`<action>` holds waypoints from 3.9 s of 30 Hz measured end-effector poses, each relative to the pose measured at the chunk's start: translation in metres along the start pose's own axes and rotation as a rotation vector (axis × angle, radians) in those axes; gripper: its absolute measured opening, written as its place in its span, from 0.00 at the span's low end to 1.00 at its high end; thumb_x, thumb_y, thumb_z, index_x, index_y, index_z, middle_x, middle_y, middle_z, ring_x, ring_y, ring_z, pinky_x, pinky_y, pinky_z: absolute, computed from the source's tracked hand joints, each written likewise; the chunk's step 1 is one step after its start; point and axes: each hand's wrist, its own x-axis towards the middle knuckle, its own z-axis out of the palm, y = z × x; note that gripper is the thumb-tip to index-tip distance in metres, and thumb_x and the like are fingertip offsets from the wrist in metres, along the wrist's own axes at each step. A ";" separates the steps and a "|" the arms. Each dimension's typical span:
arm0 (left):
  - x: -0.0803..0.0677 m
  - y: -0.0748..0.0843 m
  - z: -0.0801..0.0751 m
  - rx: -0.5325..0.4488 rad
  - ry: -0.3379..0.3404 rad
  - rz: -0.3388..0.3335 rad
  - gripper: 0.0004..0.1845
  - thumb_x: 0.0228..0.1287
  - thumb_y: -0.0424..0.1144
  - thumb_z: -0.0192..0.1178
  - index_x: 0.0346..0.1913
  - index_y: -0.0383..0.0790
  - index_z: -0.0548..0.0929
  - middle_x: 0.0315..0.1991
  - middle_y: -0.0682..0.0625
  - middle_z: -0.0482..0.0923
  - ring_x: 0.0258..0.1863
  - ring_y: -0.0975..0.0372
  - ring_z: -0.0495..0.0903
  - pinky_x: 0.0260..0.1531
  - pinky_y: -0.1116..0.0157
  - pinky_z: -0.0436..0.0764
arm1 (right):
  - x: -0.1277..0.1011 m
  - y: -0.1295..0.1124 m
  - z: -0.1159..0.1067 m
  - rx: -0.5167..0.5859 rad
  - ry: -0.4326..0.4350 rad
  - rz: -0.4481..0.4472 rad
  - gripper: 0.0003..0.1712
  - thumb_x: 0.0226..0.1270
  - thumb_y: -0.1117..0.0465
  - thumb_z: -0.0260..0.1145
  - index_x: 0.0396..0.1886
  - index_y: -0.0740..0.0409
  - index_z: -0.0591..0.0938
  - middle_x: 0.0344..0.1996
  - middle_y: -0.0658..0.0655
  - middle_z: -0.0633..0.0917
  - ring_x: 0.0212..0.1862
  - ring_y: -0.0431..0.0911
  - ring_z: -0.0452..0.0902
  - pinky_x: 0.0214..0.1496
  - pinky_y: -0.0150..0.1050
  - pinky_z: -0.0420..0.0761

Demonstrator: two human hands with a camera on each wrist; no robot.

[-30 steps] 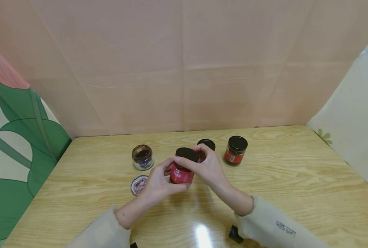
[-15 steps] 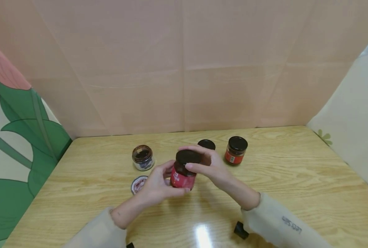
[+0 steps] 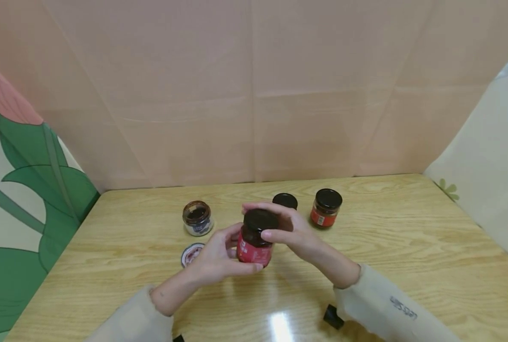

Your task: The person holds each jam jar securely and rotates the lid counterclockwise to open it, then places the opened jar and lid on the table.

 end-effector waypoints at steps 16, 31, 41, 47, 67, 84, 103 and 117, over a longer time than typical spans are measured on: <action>0.001 -0.004 0.004 0.003 0.092 -0.018 0.35 0.49 0.28 0.69 0.63 0.35 0.70 0.55 0.39 0.77 0.50 0.55 0.81 0.44 0.65 0.83 | -0.003 -0.023 0.032 -0.499 0.495 0.271 0.30 0.52 0.52 0.75 0.48 0.56 0.69 0.45 0.56 0.77 0.42 0.48 0.72 0.43 0.40 0.75; 0.004 -0.006 0.005 0.031 0.166 -0.078 0.35 0.49 0.29 0.70 0.63 0.36 0.70 0.52 0.39 0.77 0.48 0.53 0.82 0.42 0.65 0.84 | 0.000 -0.016 0.029 -0.631 0.558 0.327 0.28 0.47 0.47 0.77 0.40 0.55 0.72 0.26 0.53 0.73 0.30 0.49 0.68 0.28 0.34 0.68; 0.004 -0.008 0.004 0.036 0.168 -0.098 0.37 0.48 0.30 0.71 0.64 0.37 0.70 0.54 0.40 0.78 0.52 0.52 0.80 0.45 0.64 0.83 | -0.002 -0.015 0.024 -0.575 0.562 0.332 0.24 0.48 0.49 0.77 0.40 0.57 0.79 0.34 0.55 0.81 0.34 0.45 0.75 0.35 0.34 0.74; 0.003 -0.008 0.002 0.042 0.164 -0.075 0.37 0.47 0.29 0.71 0.64 0.35 0.70 0.54 0.39 0.79 0.51 0.52 0.80 0.45 0.66 0.83 | -0.003 -0.013 0.019 -0.543 0.490 0.276 0.23 0.50 0.52 0.76 0.45 0.55 0.82 0.42 0.54 0.84 0.42 0.46 0.77 0.45 0.42 0.78; 0.001 -0.005 0.000 0.016 0.107 -0.030 0.38 0.48 0.28 0.69 0.65 0.34 0.68 0.53 0.37 0.78 0.50 0.52 0.81 0.44 0.64 0.83 | -0.007 -0.008 0.009 -0.419 0.346 0.092 0.24 0.57 0.56 0.72 0.52 0.58 0.82 0.42 0.56 0.80 0.42 0.52 0.74 0.46 0.41 0.77; 0.002 -0.006 -0.001 0.059 0.121 -0.052 0.36 0.49 0.31 0.71 0.63 0.36 0.70 0.54 0.39 0.78 0.51 0.52 0.80 0.47 0.64 0.82 | -0.008 -0.010 0.010 -0.267 0.350 0.166 0.21 0.64 0.59 0.64 0.57 0.58 0.80 0.48 0.55 0.80 0.47 0.46 0.77 0.49 0.35 0.79; 0.001 -0.007 -0.001 0.075 0.130 -0.043 0.39 0.48 0.31 0.72 0.65 0.36 0.68 0.57 0.40 0.76 0.54 0.50 0.78 0.49 0.63 0.81 | -0.006 -0.016 0.012 -0.092 0.466 0.222 0.22 0.70 0.58 0.53 0.56 0.69 0.77 0.37 0.48 0.79 0.40 0.41 0.70 0.49 0.35 0.71; 0.001 -0.005 -0.002 0.059 0.190 -0.094 0.41 0.45 0.32 0.73 0.65 0.38 0.67 0.56 0.40 0.75 0.56 0.50 0.77 0.53 0.59 0.79 | -0.002 -0.017 0.012 0.151 0.575 0.276 0.19 0.76 0.54 0.45 0.44 0.62 0.78 0.31 0.49 0.83 0.34 0.42 0.74 0.41 0.32 0.73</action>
